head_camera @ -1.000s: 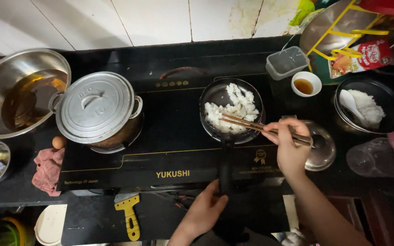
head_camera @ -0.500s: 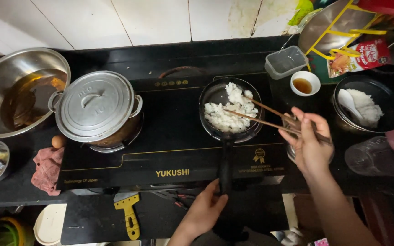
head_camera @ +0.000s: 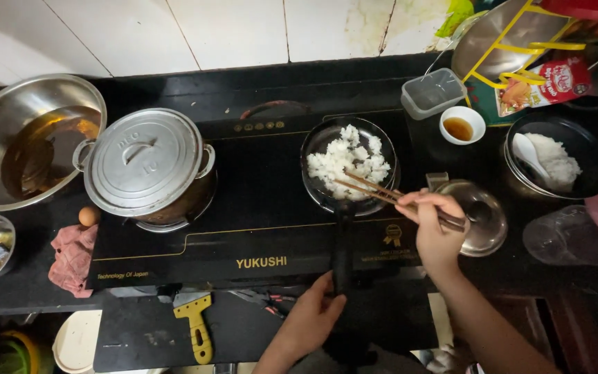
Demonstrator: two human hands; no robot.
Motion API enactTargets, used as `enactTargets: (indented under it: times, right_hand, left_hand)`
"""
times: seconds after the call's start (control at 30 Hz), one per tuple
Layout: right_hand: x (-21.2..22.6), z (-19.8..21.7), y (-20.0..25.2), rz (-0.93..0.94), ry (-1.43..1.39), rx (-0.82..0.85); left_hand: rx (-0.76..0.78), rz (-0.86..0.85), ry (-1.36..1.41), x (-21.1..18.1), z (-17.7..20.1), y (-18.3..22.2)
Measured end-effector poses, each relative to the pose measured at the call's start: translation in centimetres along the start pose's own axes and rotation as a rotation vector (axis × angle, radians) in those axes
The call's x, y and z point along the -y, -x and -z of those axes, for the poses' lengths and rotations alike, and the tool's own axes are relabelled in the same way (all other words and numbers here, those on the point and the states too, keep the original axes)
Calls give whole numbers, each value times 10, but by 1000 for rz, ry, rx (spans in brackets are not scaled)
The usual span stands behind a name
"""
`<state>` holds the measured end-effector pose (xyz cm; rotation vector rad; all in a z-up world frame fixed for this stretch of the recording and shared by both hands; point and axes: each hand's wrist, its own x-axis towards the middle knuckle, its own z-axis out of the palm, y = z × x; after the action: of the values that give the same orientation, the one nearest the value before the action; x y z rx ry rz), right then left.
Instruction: Transferring cooked rice from a rice cooker pot into a frying pan and stirring it with chopsticks on a stove.
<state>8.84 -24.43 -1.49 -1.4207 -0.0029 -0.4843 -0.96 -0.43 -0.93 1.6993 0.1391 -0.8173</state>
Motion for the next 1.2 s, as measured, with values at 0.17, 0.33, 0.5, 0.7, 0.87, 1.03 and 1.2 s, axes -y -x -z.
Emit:
enactTargets:
  times: [0.17, 0.33, 0.5, 0.7, 0.87, 1.03, 1.2]
  right_hand:
    - [11, -11, -15, 121, 13, 12]
    - [29, -10, -25, 39, 80, -29]
    - [41, 0, -23, -10, 115, -58]
    - [9, 8, -13, 49, 10, -12]
    - [7, 14, -8, -45, 16, 70]
    - [27, 23, -17, -38, 38, -31]
    - [34, 25, -7, -14, -1, 6]
  left_hand:
    - [-9, -44, -17, 17, 1, -4]
    - [-19, -26, 2, 25, 0, -7]
    - [-9, -12, 10, 19, 1, -8]
    - [-13, -58, 12, 29, -6, -17]
    - [17, -185, 379, 62, -16, -40]
    - [24, 69, 344, 70, -6, -49]
    - [-28, 121, 385, 52, -8, -39]
